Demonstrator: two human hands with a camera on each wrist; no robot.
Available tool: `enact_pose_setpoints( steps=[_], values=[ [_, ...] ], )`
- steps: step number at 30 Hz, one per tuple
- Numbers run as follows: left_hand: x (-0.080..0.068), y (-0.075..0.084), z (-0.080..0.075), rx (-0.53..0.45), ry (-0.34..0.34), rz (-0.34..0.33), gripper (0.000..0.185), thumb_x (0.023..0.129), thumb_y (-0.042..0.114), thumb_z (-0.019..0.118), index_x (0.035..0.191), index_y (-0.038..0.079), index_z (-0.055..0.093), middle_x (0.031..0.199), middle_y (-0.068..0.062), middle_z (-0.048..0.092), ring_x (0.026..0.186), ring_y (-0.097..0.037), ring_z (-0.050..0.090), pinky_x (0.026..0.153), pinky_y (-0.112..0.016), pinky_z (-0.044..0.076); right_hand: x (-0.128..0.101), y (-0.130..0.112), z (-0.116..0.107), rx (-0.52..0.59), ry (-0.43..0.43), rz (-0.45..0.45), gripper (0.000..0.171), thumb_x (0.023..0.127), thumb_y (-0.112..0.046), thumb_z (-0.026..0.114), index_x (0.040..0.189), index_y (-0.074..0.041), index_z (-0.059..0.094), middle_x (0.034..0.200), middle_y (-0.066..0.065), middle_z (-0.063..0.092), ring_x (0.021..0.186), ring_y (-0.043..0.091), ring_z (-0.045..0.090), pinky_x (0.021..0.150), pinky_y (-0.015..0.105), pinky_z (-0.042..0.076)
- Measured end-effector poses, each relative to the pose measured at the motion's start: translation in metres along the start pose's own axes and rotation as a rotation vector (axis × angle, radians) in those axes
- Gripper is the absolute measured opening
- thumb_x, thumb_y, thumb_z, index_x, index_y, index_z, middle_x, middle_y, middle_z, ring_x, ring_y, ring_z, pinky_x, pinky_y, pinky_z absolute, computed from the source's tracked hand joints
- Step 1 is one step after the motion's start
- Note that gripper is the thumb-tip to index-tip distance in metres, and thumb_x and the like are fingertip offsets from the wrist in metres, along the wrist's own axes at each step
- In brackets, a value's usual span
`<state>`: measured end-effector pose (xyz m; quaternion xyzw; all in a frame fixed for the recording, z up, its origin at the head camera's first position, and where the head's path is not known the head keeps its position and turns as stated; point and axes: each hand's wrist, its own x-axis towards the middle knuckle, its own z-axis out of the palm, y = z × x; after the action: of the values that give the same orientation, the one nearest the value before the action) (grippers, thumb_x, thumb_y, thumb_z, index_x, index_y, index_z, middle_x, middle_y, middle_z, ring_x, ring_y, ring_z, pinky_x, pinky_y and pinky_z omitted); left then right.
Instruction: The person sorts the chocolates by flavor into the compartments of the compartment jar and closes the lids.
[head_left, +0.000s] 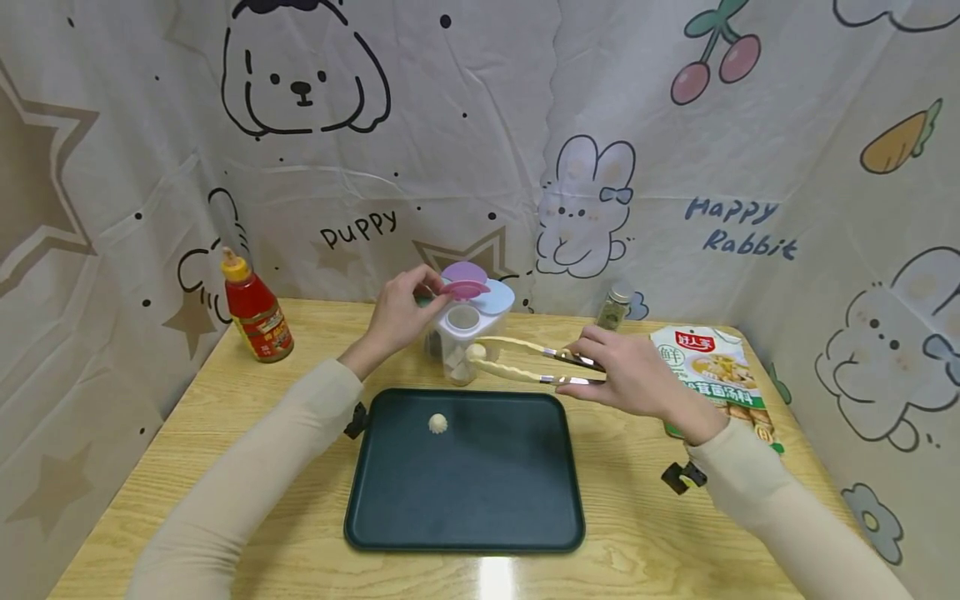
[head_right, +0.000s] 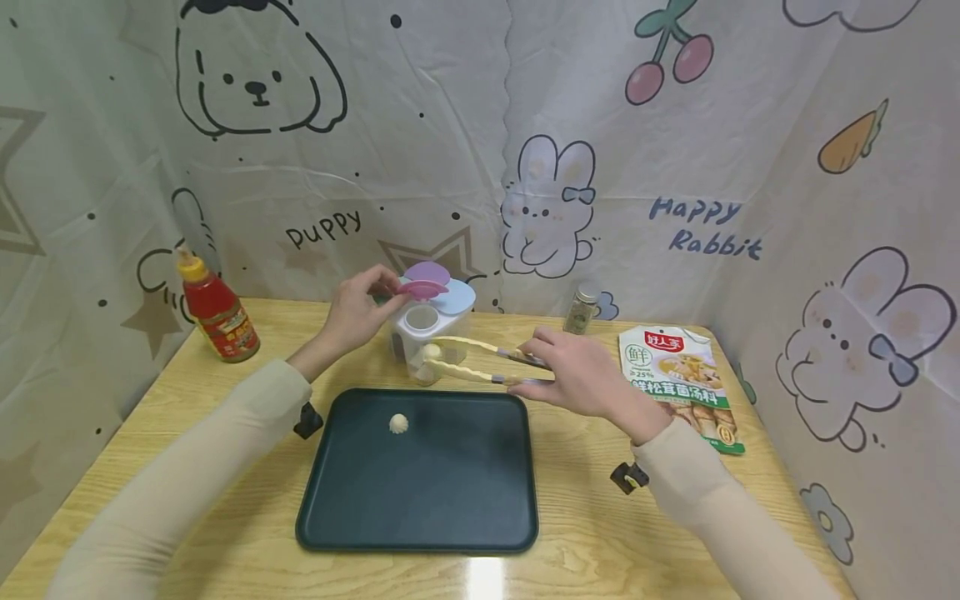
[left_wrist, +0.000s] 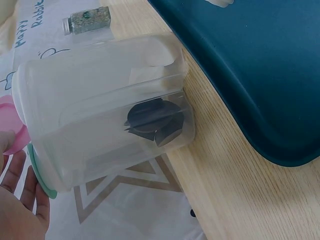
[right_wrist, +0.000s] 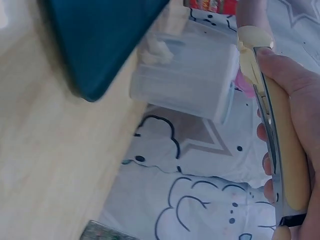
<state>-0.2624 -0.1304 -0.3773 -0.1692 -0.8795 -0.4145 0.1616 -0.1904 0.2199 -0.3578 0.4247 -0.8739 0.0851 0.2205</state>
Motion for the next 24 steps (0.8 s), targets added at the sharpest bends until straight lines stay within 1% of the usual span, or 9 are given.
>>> enact_pose_setpoints(
  steps=[6, 8, 10, 12, 14, 19, 24],
  values=[
    [-0.001, 0.0, 0.0, 0.007, 0.003, 0.003, 0.019, 0.098, 0.019, 0.077, 0.108, 0.006, 0.067, 0.107, -0.015, 0.071, 0.103, -0.032, 0.066, 0.095, -0.048, 0.056, 0.015, 0.008, -0.005, 0.004, 0.043, -0.016, 0.049, 0.087, -0.061, 0.079, 0.099, -0.013, 0.073, 0.085, 0.0, 0.064, 0.058, 0.004, 0.043, 0.051, 0.018, 0.027],
    [-0.001, 0.0, 0.0, 0.008, 0.003, 0.003, 0.019, 0.098, 0.019, 0.077, 0.108, 0.006, 0.067, 0.107, -0.015, 0.071, 0.103, -0.032, 0.065, 0.095, -0.048, 0.056, 0.021, 0.01, -0.005, 0.003, 0.049, -0.015, 0.049, 0.087, -0.06, 0.08, 0.098, -0.013, 0.073, 0.085, 0.001, 0.064, 0.057, 0.005, 0.044, 0.05, 0.018, 0.026],
    [-0.001, 0.0, 0.0, 0.009, 0.003, 0.001, 0.019, 0.098, 0.019, 0.077, 0.108, 0.006, 0.067, 0.107, -0.015, 0.071, 0.103, -0.032, 0.065, 0.095, -0.048, 0.056, 0.025, 0.012, -0.005, -0.004, 0.05, -0.008, 0.047, 0.084, -0.056, 0.083, 0.097, -0.013, 0.072, 0.085, 0.001, 0.064, 0.057, 0.006, 0.045, 0.05, 0.019, 0.027],
    [-0.001, 0.0, 0.0, 0.008, 0.003, -0.001, 0.019, 0.098, 0.019, 0.077, 0.108, 0.006, 0.067, 0.107, -0.015, 0.071, 0.103, -0.032, 0.065, 0.095, -0.048, 0.056, 0.031, 0.014, -0.006, -0.006, 0.039, 0.006, 0.045, 0.079, -0.05, 0.088, 0.098, -0.013, 0.073, 0.086, 0.002, 0.065, 0.058, 0.008, 0.046, 0.05, 0.021, 0.028],
    [-0.001, 0.0, 0.0, 0.008, 0.002, -0.003, 0.019, 0.098, 0.019, 0.077, 0.108, 0.006, 0.067, 0.107, -0.015, 0.071, 0.103, -0.032, 0.065, 0.095, -0.048, 0.056, 0.035, 0.015, -0.006, -0.013, 0.025, 0.021, 0.045, 0.078, -0.048, 0.089, 0.1, -0.012, 0.074, 0.087, 0.002, 0.065, 0.058, 0.009, 0.047, 0.05, 0.023, 0.031],
    [-0.001, 0.0, 0.0, 0.009, 0.001, -0.008, 0.019, 0.098, 0.019, 0.076, 0.108, 0.006, 0.066, 0.108, -0.014, 0.07, 0.104, -0.032, 0.065, 0.096, -0.048, 0.056, 0.043, 0.018, -0.004, -0.022, -0.017, 0.049, 0.045, 0.08, -0.049, 0.088, 0.103, -0.013, 0.075, 0.089, 0.001, 0.065, 0.057, 0.011, 0.05, 0.05, 0.027, 0.037],
    [-0.001, 0.0, 0.0, 0.01, 0.003, -0.001, 0.02, 0.098, 0.019, 0.077, 0.108, 0.006, 0.066, 0.107, -0.014, 0.071, 0.103, -0.031, 0.065, 0.094, -0.047, 0.056, 0.047, 0.021, -0.001, -0.024, -0.056, 0.069, 0.045, 0.083, -0.052, 0.085, 0.105, -0.014, 0.075, 0.09, 0.0, 0.065, 0.057, 0.011, 0.051, 0.049, 0.026, 0.035]
  ],
)
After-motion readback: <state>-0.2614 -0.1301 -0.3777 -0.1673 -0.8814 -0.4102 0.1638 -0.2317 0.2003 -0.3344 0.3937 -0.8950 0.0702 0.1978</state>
